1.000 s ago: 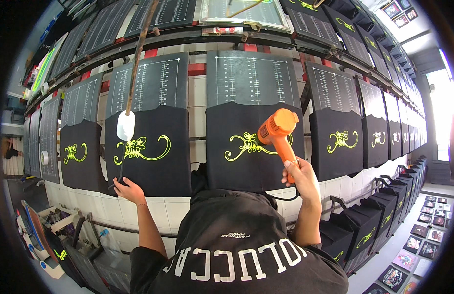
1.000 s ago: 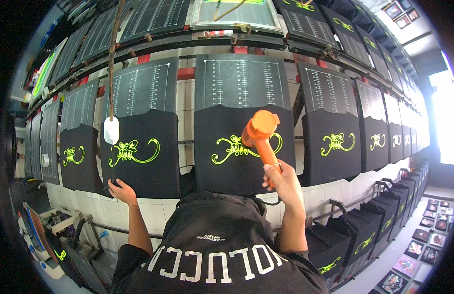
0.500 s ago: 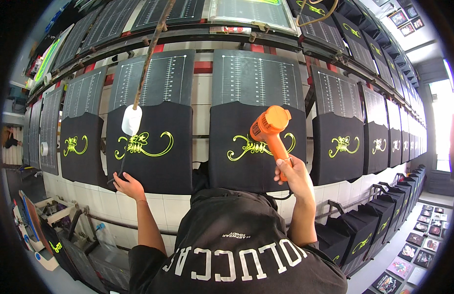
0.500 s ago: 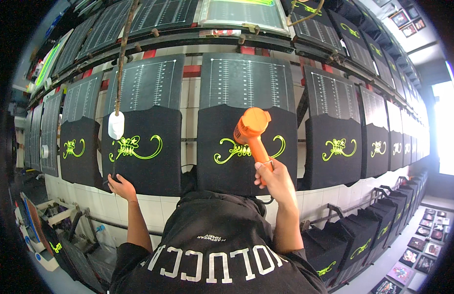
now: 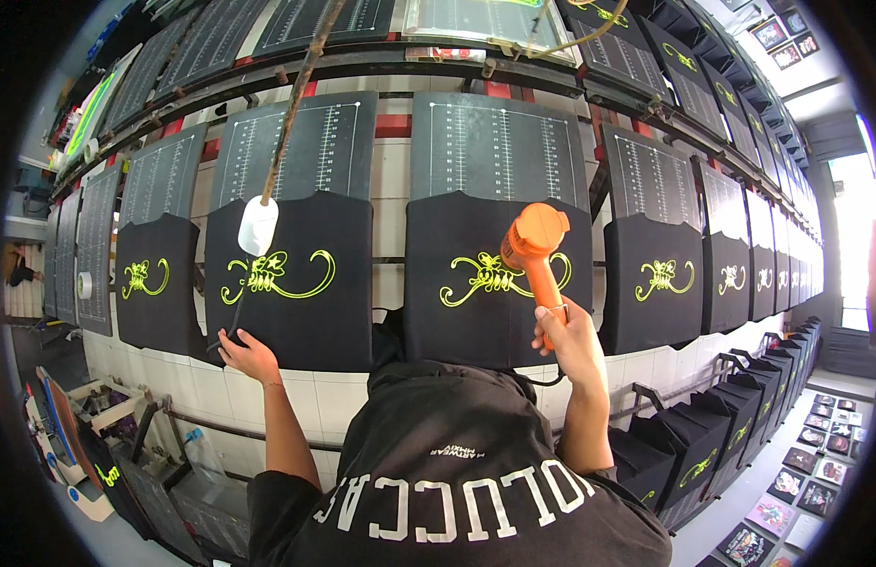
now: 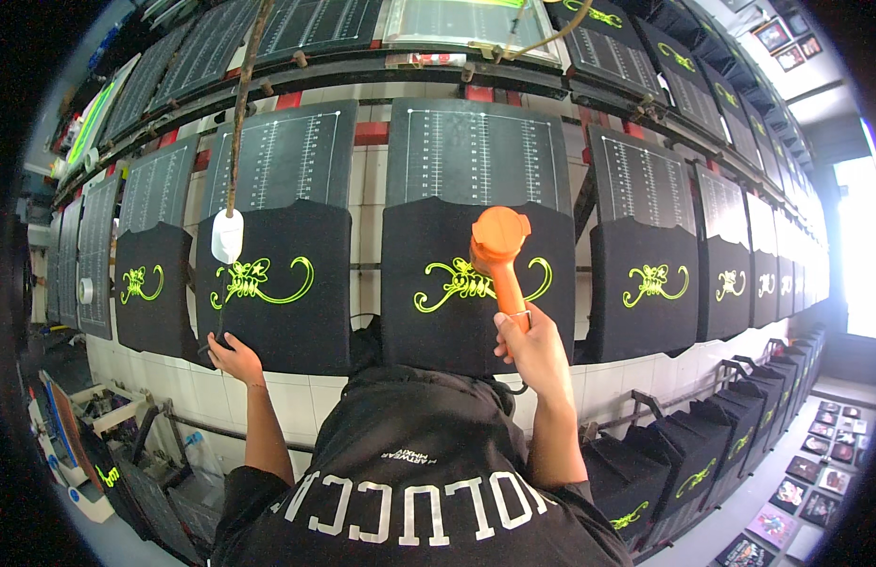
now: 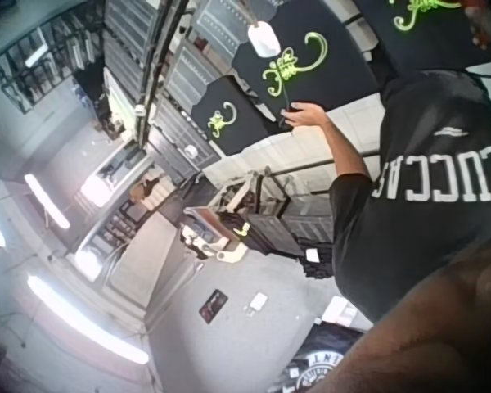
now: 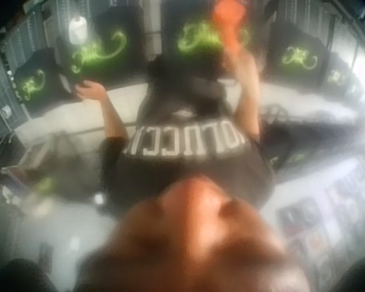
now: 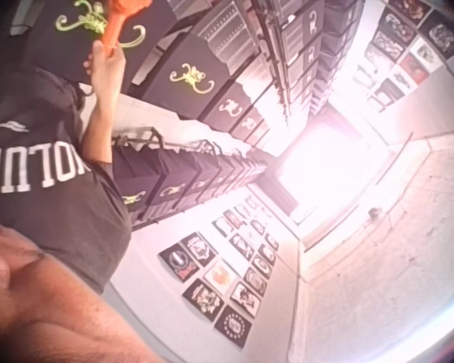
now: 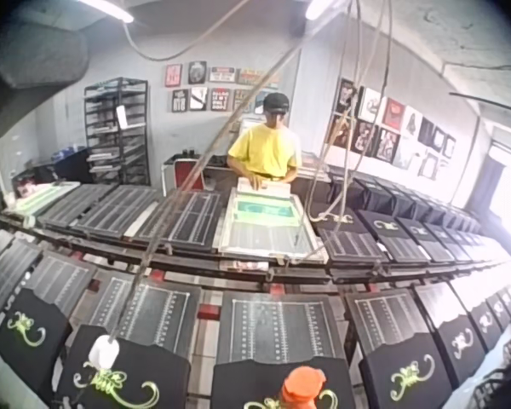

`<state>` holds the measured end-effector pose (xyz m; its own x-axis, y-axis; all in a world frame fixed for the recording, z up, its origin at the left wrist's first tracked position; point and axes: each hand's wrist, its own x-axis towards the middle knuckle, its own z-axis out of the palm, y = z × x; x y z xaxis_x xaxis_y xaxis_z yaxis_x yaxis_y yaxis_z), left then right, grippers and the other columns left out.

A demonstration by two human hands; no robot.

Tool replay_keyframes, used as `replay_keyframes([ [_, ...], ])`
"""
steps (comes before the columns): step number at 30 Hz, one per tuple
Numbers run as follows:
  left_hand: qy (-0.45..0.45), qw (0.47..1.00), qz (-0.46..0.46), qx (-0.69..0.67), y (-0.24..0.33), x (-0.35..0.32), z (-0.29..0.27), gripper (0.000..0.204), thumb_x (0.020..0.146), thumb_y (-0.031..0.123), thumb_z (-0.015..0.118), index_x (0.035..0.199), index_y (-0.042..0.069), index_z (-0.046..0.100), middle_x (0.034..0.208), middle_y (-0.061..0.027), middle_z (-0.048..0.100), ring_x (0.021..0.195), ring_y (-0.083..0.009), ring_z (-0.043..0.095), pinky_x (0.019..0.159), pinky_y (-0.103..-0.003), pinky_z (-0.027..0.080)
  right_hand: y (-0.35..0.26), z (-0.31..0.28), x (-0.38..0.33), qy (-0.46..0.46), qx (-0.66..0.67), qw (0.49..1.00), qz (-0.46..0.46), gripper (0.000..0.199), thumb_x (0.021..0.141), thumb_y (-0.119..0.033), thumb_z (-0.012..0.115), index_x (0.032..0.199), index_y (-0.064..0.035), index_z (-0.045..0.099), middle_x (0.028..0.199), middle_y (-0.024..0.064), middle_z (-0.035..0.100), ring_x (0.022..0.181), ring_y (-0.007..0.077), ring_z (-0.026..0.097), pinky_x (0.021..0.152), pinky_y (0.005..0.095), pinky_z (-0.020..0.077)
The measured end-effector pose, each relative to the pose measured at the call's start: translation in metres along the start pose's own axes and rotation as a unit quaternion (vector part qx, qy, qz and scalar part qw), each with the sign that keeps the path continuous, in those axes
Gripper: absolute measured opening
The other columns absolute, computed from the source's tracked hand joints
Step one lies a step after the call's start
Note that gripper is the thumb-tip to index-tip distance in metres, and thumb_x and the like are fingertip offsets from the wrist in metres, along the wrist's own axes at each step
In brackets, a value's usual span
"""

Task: The person uses a heat gun to dry yellow ink on a series of black t-shirts mounted on platens, moving sequentially from one t-shirt to the next.

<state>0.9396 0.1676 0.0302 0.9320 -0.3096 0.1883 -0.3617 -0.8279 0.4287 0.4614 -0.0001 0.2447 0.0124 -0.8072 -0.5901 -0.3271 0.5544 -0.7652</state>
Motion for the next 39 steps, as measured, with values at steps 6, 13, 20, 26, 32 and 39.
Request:
replay_keyframes([
  [6,0.015,1.000,0.025,-0.010,-0.002,-0.001,0.001,0.048,0.101,0.031,0.045,0.142,0.005,0.041,0.144,-0.0276,0.039,0.136,-0.0471,0.032,0.107,-0.054,0.034,0.006,0.001,-0.006,-0.055,0.053,0.997,0.003,0.026,0.095,-0.022,0.061,0.106,0.0015,0.059,0.072,0.0006,0.058,0.059,0.0075,0.058,0.053,0.0217,0.0468],
  [13,0.013,1.000,0.009,-0.020,-0.001,0.000,0.000,0.050,0.101,0.030,0.044,0.143,0.004,0.040,0.147,-0.0197,0.039,0.139,-0.0433,0.027,0.109,-0.051,0.032,-0.005,0.029,0.008,-0.102,0.038,0.994,-0.021,0.028,0.095,-0.023,0.062,0.108,0.0015,0.058,0.073,0.0008,0.058,0.060,0.0080,0.058,0.055,0.0225,0.0468],
  [20,0.024,0.999,0.015,-0.028,-0.002,0.000,0.001,0.049,0.100,0.030,0.046,0.142,0.004,0.041,0.146,-0.0214,0.040,0.138,-0.0437,0.028,0.108,-0.051,0.033,-0.011,0.032,0.003,-0.127,-0.004,0.992,-0.012,0.028,0.093,-0.024,0.064,0.105,0.0009,0.058,0.074,0.0011,0.059,0.060,0.0080,0.058,0.055,0.0220,0.0460],
  [26,0.024,0.999,0.007,-0.024,-0.002,0.001,0.001,0.048,0.100,0.029,0.047,0.142,0.004,0.042,0.145,-0.0196,0.041,0.138,-0.0439,0.029,0.108,-0.051,0.033,-0.009,0.031,0.006,-0.115,0.005,0.993,-0.023,0.028,0.094,-0.024,0.063,0.105,0.0013,0.058,0.074,0.0013,0.059,0.060,0.0081,0.058,0.055,0.0221,0.0466],
  [32,0.007,1.000,0.012,-0.022,-0.002,0.001,-0.002,0.049,0.101,0.030,0.045,0.144,0.008,0.039,0.146,-0.0275,0.035,0.138,-0.0447,0.028,0.107,-0.053,0.033,-0.008,0.025,-0.003,-0.037,-0.010,0.999,-0.009,0.031,0.095,-0.024,0.062,0.109,0.0030,0.058,0.073,0.0017,0.059,0.059,0.0085,0.059,0.054,0.0222,0.0469],
  [39,0.001,1.000,0.021,-0.021,0.003,-0.002,-0.005,0.050,0.101,0.030,0.046,0.144,0.005,0.039,0.146,-0.0265,0.036,0.137,-0.0456,0.029,0.107,-0.052,0.033,0.013,0.006,-0.011,0.003,0.047,0.999,-0.009,0.030,0.095,-0.028,0.060,0.102,0.0017,0.059,0.071,0.0020,0.058,0.060,0.0091,0.059,0.053,0.0223,0.0464],
])
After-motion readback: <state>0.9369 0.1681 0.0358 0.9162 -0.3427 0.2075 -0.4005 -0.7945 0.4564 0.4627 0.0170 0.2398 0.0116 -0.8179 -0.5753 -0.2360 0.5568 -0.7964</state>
